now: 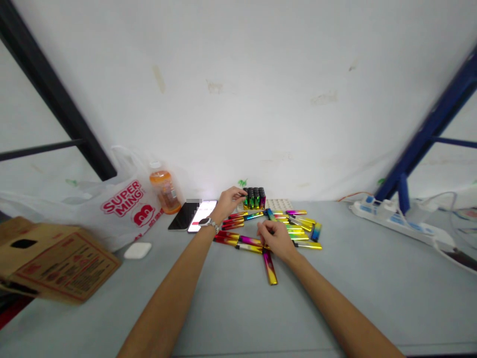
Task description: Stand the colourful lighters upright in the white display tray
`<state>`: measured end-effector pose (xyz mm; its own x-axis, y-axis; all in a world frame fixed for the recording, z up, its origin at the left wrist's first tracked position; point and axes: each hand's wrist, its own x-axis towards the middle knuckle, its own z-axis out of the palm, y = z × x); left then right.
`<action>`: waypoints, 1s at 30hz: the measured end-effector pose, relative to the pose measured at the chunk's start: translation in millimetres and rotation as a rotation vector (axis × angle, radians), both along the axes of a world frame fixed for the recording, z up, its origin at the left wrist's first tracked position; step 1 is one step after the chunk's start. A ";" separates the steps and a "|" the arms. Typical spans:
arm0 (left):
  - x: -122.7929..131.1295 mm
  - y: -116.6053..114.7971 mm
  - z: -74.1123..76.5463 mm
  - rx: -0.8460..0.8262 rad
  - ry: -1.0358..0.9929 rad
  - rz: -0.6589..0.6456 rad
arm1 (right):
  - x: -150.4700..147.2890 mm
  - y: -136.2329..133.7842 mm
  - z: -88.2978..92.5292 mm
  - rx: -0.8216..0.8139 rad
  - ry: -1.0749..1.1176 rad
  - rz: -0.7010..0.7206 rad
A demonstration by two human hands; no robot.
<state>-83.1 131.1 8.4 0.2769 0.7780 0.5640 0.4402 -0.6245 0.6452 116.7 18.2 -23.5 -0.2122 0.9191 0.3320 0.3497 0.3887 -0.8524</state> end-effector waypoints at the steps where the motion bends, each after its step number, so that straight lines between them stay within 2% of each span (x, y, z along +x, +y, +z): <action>1: -0.8 0.3 0.9 0.000 0.004 -0.010 | 0.1 0.2 -0.5 -0.004 0.003 0.002; 7: -1.4 3.0 8.5 -0.045 0.071 -0.082 | 0.1 -0.2 -0.9 -0.019 0.015 0.004; 12: 3.0 7.4 -0.1 -0.022 0.072 -0.086 | 0.4 -0.4 0.0 -0.009 0.007 0.005; 19: 7.4 -20.9 -2.4 0.216 0.345 0.114 | 0.2 1.2 -2.7 -0.009 -0.001 0.007; 24: 5.4 -36.5 -3.5 0.277 0.507 0.194 | -0.3 0.3 -1.4 0.009 -0.008 0.003; 27: 4.8 -48.4 -6.8 0.260 0.463 0.267 | -0.6 3.4 4.8 0.077 -0.076 -0.023; 30: 3.3 -66.4 -11.3 0.216 0.335 0.283 | -1.5 12.9 15.0 0.204 -0.289 -0.047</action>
<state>-79.8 64.7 -2.9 0.2653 0.7236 0.6372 0.7732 -0.5544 0.3077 115.3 31.0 -8.6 -0.2829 0.8510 0.4424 0.5864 0.5185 -0.6223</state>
